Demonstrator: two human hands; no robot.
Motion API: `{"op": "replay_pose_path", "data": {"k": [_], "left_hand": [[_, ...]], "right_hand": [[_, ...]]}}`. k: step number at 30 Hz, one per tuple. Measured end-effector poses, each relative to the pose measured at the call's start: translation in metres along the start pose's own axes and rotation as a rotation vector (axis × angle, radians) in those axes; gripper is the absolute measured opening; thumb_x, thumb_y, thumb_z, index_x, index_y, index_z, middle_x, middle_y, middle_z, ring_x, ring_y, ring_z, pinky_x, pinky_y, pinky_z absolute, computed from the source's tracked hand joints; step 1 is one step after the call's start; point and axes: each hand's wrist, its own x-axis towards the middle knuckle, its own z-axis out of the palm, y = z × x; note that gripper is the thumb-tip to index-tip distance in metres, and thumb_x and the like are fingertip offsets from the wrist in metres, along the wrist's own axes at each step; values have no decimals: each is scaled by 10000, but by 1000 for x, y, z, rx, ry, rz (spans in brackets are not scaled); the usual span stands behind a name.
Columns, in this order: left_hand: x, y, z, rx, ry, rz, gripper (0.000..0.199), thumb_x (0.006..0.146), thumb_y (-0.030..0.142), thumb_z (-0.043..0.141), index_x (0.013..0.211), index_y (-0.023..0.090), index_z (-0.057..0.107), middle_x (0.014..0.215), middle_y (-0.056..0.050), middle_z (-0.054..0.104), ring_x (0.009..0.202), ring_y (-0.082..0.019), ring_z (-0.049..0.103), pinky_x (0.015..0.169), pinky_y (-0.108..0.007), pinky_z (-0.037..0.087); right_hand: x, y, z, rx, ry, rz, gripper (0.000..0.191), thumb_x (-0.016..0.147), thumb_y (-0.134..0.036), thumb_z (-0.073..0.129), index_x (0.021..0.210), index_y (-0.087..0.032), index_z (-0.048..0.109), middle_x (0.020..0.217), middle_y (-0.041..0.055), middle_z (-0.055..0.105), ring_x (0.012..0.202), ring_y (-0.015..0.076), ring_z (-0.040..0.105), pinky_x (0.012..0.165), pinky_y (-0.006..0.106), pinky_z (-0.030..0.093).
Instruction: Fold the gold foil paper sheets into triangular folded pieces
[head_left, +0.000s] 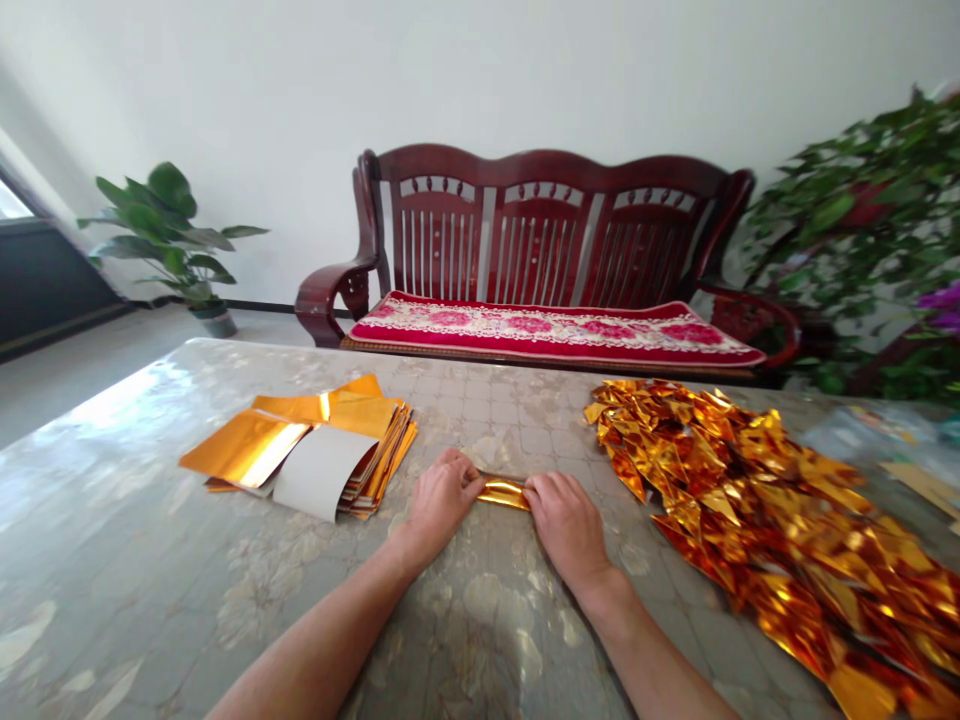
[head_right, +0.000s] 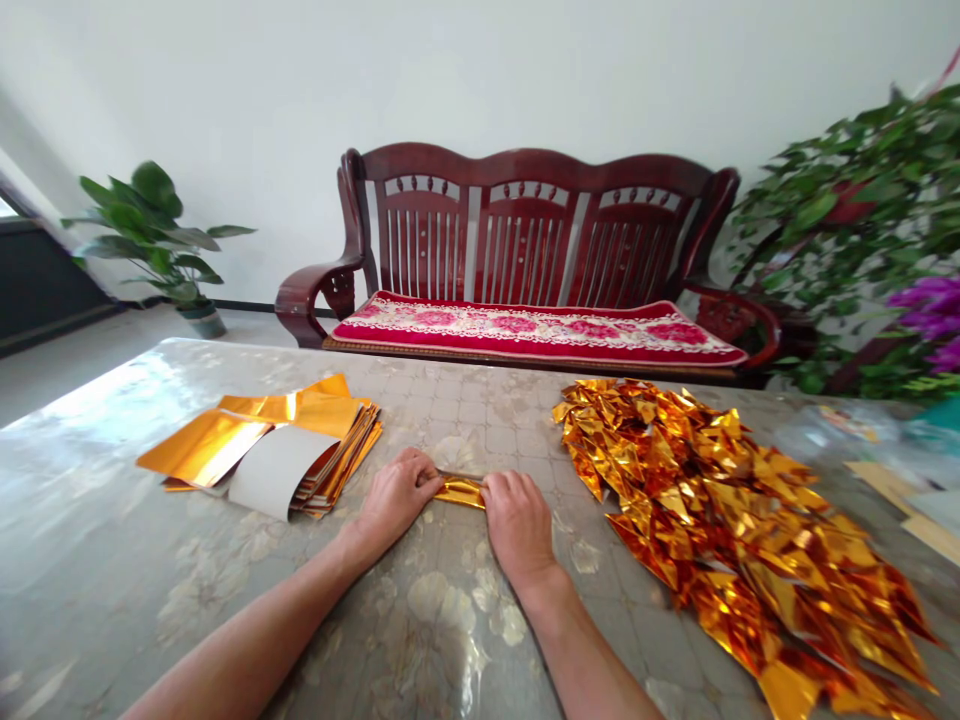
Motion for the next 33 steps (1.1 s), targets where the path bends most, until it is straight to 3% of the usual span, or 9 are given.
{"op": "replay_pose_path", "data": {"k": [17,20,23,27,33], "left_hand": [[-1,-2,2,10,-11,-6,68,858,194,589,794,201,611,926,-11,595,783,-146,582,699,-252,377],[-2,-4,4,-1,0,-3,7,860,204,597,856,207,593,930,-5,579,768,-145,576,700,-254,387],[-3,-6,6,-21,23,-6,79,860,199,604,930,206,568,964,-6,559,753,-139,571,695,-254,400],[-4,-7,6,-19,44,34,69,869,182,604,926,207,574,998,-11,544,774,-135,571,706,-251,414],[-6,-3,5,21,32,128,85,921,181,564,897,212,640,986,-18,574,890,-151,581,763,-241,434]], "right_hand": [[2,4,2,86,7,0,68,941,-191,582,958,-223,639,887,23,650,884,210,556,806,307,387],[3,3,1,103,1,-17,93,942,-177,566,987,-228,630,892,24,646,892,210,555,808,306,389],[3,2,-1,109,5,-36,107,947,-168,544,981,-230,624,892,25,639,883,204,551,798,300,389],[2,2,-2,99,-2,-62,134,967,-186,508,924,-226,628,866,30,624,865,197,543,784,292,386],[3,2,-2,82,-18,-73,165,973,-192,509,989,-236,668,882,33,619,882,197,535,793,287,381]]}}
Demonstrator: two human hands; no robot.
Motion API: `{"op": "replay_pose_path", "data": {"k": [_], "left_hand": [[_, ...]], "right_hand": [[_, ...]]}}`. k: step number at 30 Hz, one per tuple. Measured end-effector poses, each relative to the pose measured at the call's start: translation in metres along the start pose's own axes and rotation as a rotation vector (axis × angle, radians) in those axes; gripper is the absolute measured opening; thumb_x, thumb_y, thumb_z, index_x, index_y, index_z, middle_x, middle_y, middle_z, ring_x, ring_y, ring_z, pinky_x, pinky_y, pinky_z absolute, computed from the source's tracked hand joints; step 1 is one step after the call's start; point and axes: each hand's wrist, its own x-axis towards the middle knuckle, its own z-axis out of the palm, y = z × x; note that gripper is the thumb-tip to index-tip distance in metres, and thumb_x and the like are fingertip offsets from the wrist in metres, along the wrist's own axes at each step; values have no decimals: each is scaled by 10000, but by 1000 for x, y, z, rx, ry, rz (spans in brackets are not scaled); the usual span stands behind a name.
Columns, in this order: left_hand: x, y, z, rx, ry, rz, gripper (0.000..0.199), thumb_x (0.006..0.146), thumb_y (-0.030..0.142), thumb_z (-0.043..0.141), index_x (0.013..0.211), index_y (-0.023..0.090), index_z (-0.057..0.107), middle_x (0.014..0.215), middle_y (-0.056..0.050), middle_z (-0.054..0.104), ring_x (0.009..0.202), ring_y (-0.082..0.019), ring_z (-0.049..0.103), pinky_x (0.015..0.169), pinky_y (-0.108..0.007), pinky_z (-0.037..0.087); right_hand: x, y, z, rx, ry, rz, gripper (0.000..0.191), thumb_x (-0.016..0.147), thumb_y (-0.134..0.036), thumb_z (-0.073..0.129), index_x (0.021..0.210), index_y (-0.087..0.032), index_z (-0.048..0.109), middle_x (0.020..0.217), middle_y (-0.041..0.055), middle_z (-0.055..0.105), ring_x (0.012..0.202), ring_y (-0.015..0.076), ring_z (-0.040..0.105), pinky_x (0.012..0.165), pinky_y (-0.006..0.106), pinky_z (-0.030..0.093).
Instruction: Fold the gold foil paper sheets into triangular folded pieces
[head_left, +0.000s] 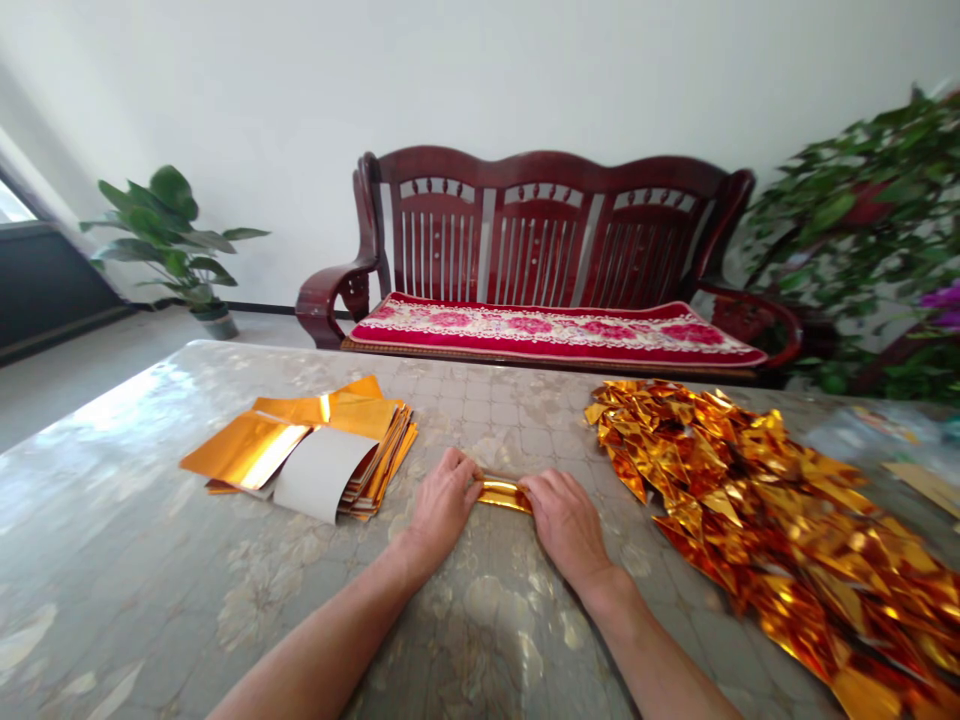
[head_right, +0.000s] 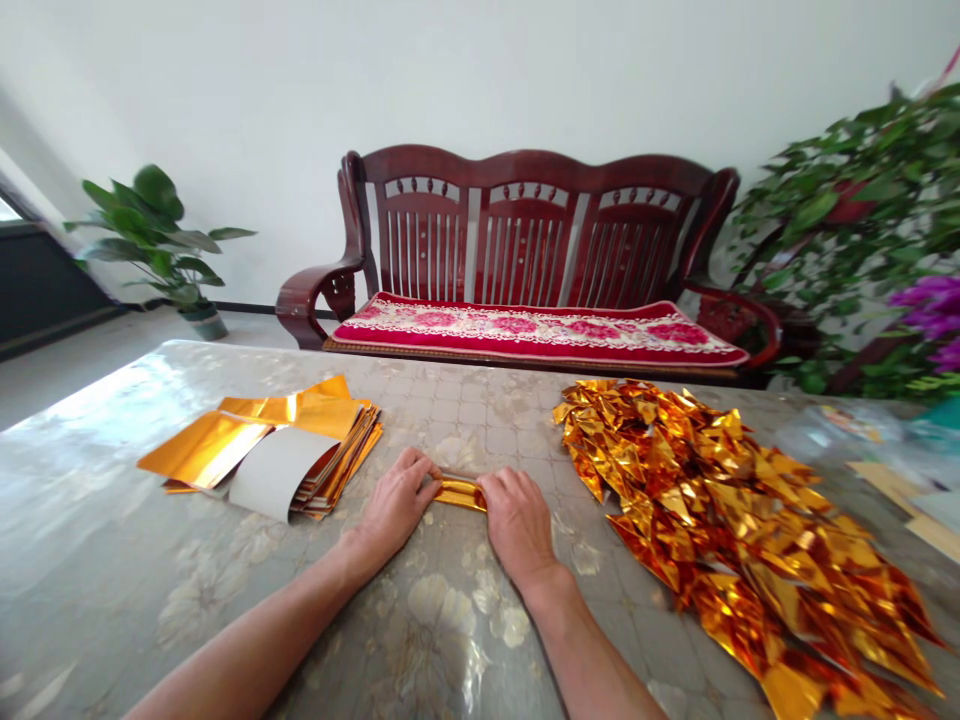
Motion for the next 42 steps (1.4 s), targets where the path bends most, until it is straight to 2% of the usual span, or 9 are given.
{"op": "replay_pose_path", "data": {"k": [5,9,14,19,25,28,32,37,42], "left_hand": [[-2,3,-1,75,-68,176,204,964,166,500,975,235,692,993,-26,637,962,-177,570,837,-260,445],[-3,6,-4,186,-124,248,212,947,147,519,1032,246,687,1009,-32,660,960,-196,569,856,-292,455],[-10,16,-11,345,-215,300,221,964,191,500,1141,244,621,1060,-58,639,1005,-224,567,878,-331,473],[-22,21,-16,431,-220,363,395,951,169,492,1325,294,503,1146,-64,598,1008,-240,553,847,-351,472],[-31,24,-15,458,-198,386,569,907,496,591,1399,246,452,1359,-141,515,1169,-315,504,961,-448,436],[-32,24,-12,447,-192,398,633,888,546,602,1402,209,455,1420,-163,491,1332,-346,410,1076,-488,361],[-32,17,-7,408,-199,441,638,916,555,555,1404,155,468,1491,-180,452,1409,-330,366,1148,-474,297],[-32,7,-4,384,-189,492,713,944,624,434,1475,153,376,1520,-195,418,1431,-304,359,1158,-470,288],[-32,2,-6,397,-220,530,753,931,650,435,1465,122,388,1537,-196,393,1454,-304,321,1175,-445,269]], "right_hand": [[0,-2,-2,-22,-12,13,189,978,-198,506,985,-244,689,875,31,615,886,194,535,784,286,376],[1,-3,-4,-40,-13,15,199,977,-201,504,994,-249,697,871,33,619,885,192,541,776,287,377],[1,-3,-4,-49,-16,21,201,975,-206,513,993,-249,709,865,36,624,885,190,546,777,286,378],[0,-2,-3,-47,13,22,185,967,-222,543,991,-258,722,867,35,631,880,197,530,773,298,369],[-2,-6,-7,-93,100,-13,171,928,-187,588,947,-264,739,973,45,669,941,223,513,804,345,382],[-7,-14,-7,-43,117,-111,222,937,-146,544,1045,-220,723,1077,60,691,1041,228,533,904,363,417],[-16,-29,0,38,17,-218,376,952,-133,466,1293,-170,620,1267,99,657,1175,212,553,1039,365,433],[-28,-36,4,-31,-114,-138,505,939,-188,476,1432,-75,478,1473,186,490,1369,268,449,1138,450,378],[-41,-29,-5,-100,-196,-77,597,945,-363,510,1473,-95,430,1545,178,385,1424,304,374,1144,478,365]]}}
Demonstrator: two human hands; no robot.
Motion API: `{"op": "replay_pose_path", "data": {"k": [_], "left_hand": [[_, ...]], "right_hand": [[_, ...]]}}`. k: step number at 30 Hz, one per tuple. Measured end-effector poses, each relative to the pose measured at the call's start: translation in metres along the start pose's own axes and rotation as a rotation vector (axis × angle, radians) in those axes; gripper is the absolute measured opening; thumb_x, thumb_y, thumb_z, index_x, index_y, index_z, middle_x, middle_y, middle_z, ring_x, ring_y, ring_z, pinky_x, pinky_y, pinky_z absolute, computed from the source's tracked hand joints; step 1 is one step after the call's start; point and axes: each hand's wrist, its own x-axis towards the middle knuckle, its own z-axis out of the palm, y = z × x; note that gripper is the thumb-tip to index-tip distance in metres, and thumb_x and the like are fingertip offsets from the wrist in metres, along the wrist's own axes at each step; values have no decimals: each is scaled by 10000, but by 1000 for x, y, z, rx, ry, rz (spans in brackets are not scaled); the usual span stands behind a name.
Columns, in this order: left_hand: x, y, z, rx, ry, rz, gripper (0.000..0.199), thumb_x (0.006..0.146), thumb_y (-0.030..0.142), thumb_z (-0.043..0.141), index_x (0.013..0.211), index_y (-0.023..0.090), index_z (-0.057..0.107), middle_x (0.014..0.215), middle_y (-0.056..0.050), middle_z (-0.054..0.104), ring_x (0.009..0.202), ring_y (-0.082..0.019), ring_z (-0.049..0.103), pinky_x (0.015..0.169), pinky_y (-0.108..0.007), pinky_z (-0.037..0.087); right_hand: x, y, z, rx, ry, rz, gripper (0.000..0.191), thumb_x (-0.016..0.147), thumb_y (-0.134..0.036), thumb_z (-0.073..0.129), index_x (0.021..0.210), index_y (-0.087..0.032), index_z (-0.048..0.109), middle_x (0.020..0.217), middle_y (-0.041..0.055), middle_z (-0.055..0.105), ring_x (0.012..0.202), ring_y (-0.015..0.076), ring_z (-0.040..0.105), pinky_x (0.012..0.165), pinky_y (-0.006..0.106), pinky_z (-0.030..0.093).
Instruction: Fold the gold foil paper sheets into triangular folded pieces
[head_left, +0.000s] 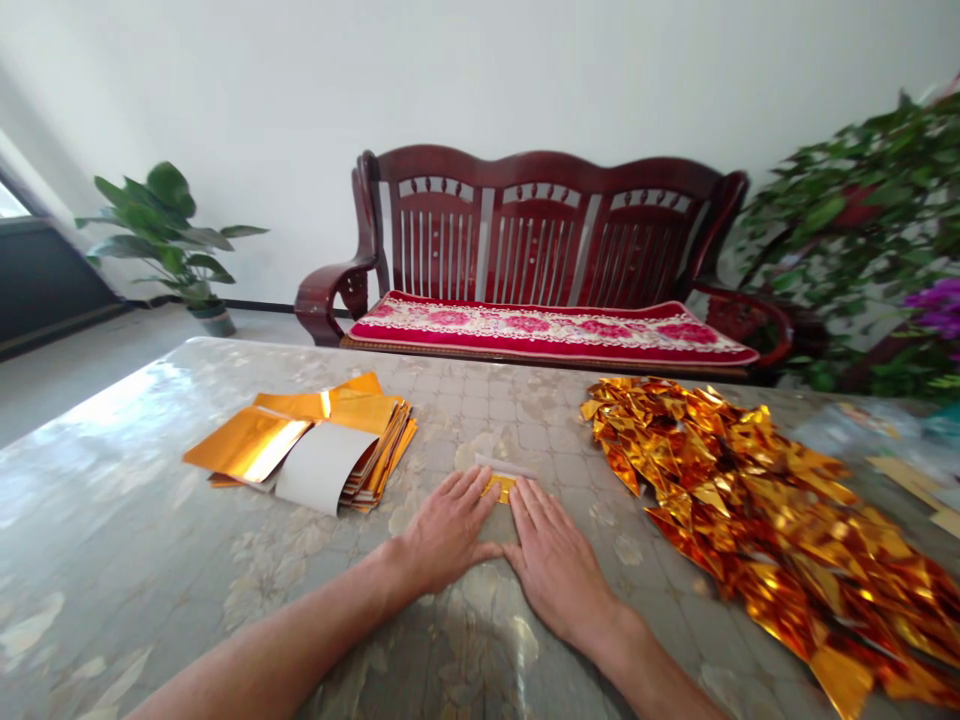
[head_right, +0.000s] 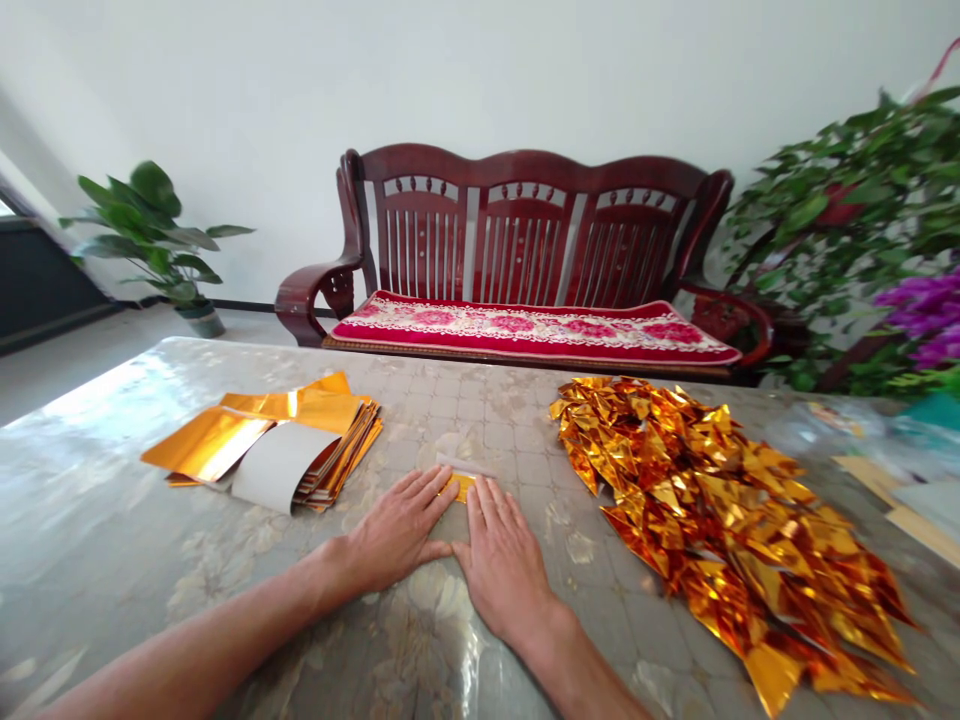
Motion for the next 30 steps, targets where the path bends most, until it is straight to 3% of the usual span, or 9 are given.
{"op": "replay_pose_path", "data": {"k": [5,9,13,16,18,20,24,30], "left_hand": [[-2,0,0,-21,-7,-39,701,934,573,513,1479,156,370,1562,-179,360,1463,-285,307,1166,-442,294],[-1,18,1,-44,-5,-126,630,946,546,505,1454,183,418,1555,-163,373,1419,-300,359,1131,-455,342],[5,40,-1,-68,1,-191,620,909,547,566,1416,207,457,1467,-140,470,1272,-317,466,1051,-464,419],[13,40,-7,-85,-33,-172,451,934,385,565,1341,196,522,1365,-117,548,1156,-292,522,981,-423,467],[18,32,-12,-108,-72,-107,305,944,172,485,1228,190,594,1211,-91,631,1075,-247,555,959,-371,472],[20,22,-17,-161,-80,-59,297,921,92,459,1139,196,633,1123,-73,660,1040,-230,562,957,-343,461],[20,7,-23,-285,-74,-63,314,927,86,447,1081,244,670,1043,-47,686,1010,-215,574,903,-307,460],[20,-4,-25,-219,-53,34,243,944,150,498,1064,232,693,1046,-55,703,964,-218,586,881,-325,447]], "right_hand": [[-7,6,-4,-33,-14,46,574,948,-385,482,1463,-131,454,1528,173,414,1408,327,397,1122,544,357],[1,16,-5,-62,-24,67,539,961,-364,438,1445,-129,474,1510,180,440,1402,326,401,1114,591,327],[16,29,-5,-112,-10,98,467,979,-303,422,1413,-155,510,1500,164,463,1394,321,399,1101,600,311],[23,32,-8,-150,39,112,413,970,-279,492,1361,-160,551,1474,148,501,1370,339,410,1074,582,334],[24,29,-12,-146,95,69,359,961,-241,530,1310,-176,587,1419,130,557,1330,316,446,1058,510,358],[23,23,-18,-105,112,-44,278,963,-195,536,1222,-205,635,1280,94,648,1223,257,522,992,398,399],[25,15,-27,-97,79,-185,163,963,-151,535,960,-214,684,948,49,696,926,201,585,804,328,399],[33,17,-23,-265,125,-358,197,925,-77,529,801,-179,643,777,39,642,729,198,550,679,343,353]]}}
